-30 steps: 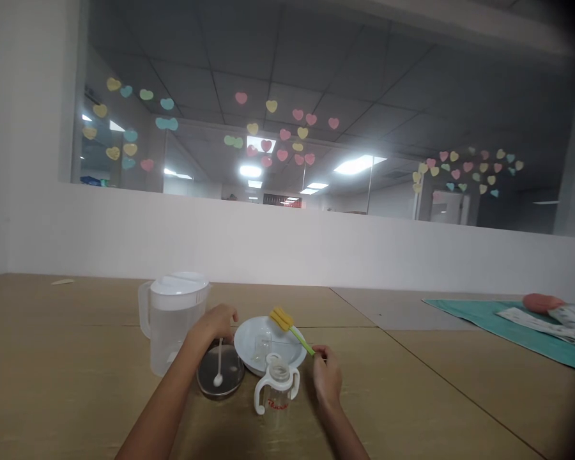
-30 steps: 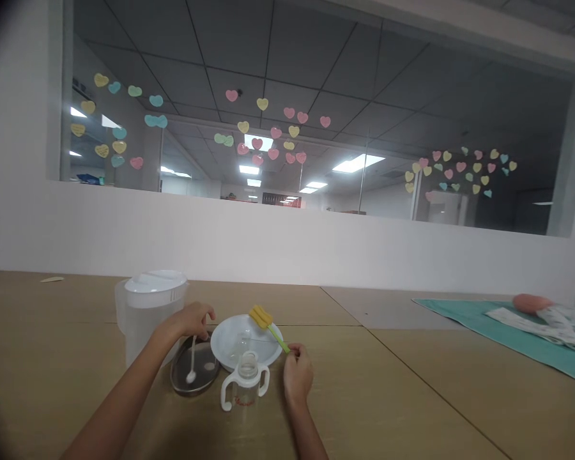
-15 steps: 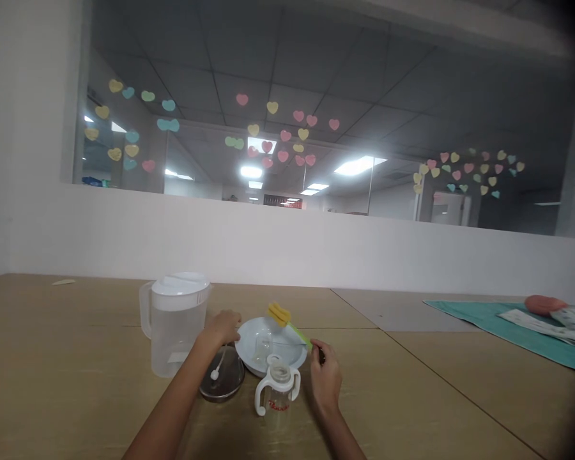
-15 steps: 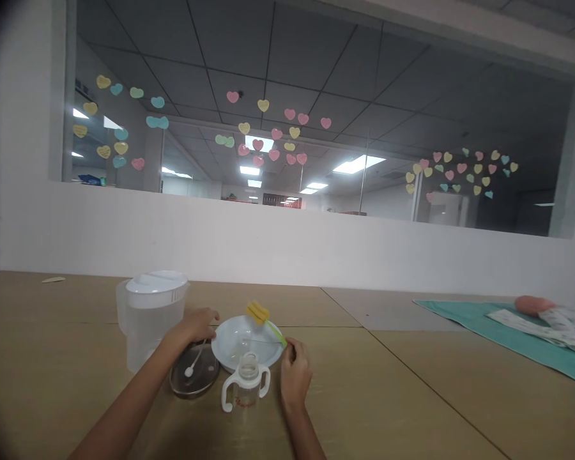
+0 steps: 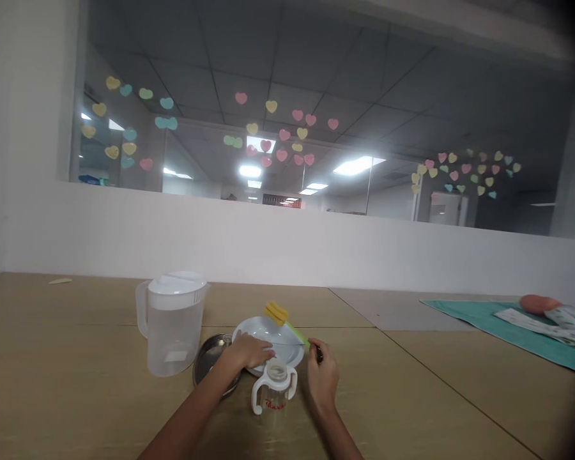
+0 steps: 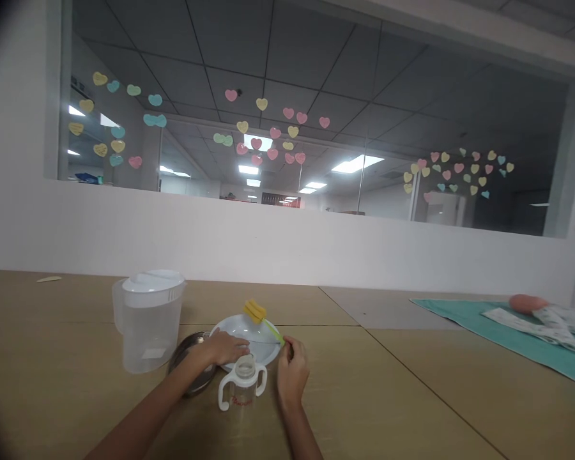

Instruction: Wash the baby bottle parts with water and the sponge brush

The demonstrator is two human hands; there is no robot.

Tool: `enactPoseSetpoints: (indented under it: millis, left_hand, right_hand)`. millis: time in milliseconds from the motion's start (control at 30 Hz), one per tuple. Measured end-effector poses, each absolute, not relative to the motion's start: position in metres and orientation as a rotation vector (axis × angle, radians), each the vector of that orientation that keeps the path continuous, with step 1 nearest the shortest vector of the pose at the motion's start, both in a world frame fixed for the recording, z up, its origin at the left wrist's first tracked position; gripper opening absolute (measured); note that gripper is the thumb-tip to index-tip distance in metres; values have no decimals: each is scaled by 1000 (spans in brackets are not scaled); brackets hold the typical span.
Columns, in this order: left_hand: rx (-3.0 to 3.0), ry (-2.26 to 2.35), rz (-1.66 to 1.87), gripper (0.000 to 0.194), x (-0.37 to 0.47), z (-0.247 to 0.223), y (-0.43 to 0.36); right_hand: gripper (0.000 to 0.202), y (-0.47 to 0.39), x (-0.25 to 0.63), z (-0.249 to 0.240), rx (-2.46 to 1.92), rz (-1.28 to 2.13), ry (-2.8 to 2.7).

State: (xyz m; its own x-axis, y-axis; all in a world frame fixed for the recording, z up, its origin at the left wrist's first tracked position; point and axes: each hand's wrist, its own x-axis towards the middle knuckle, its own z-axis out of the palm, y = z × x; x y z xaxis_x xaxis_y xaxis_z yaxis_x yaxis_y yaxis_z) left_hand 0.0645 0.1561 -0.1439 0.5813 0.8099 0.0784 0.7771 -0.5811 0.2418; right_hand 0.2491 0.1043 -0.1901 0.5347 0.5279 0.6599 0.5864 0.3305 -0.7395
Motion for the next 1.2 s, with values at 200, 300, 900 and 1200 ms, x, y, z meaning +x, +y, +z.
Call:
enactPoseSetpoints:
  millis: [200,300,900,1200]
  left_hand:
    - [2636,1330,400,41,56,-124,154]
    - [2618,1293,556,37,48,-108,152]
    - [2368,894,892,37,34,-81,141]
    - [2386,824,983,41,30,-75,139]
  right_hand:
    - [34,104,251,-189,-1339,-20,-1020]
    - [32,105,254,-190,-1381,49,-924]
    - [20,106,257,-188,-1225,251,-731]
    - [15,112,261,-193,-1135,360,-638]
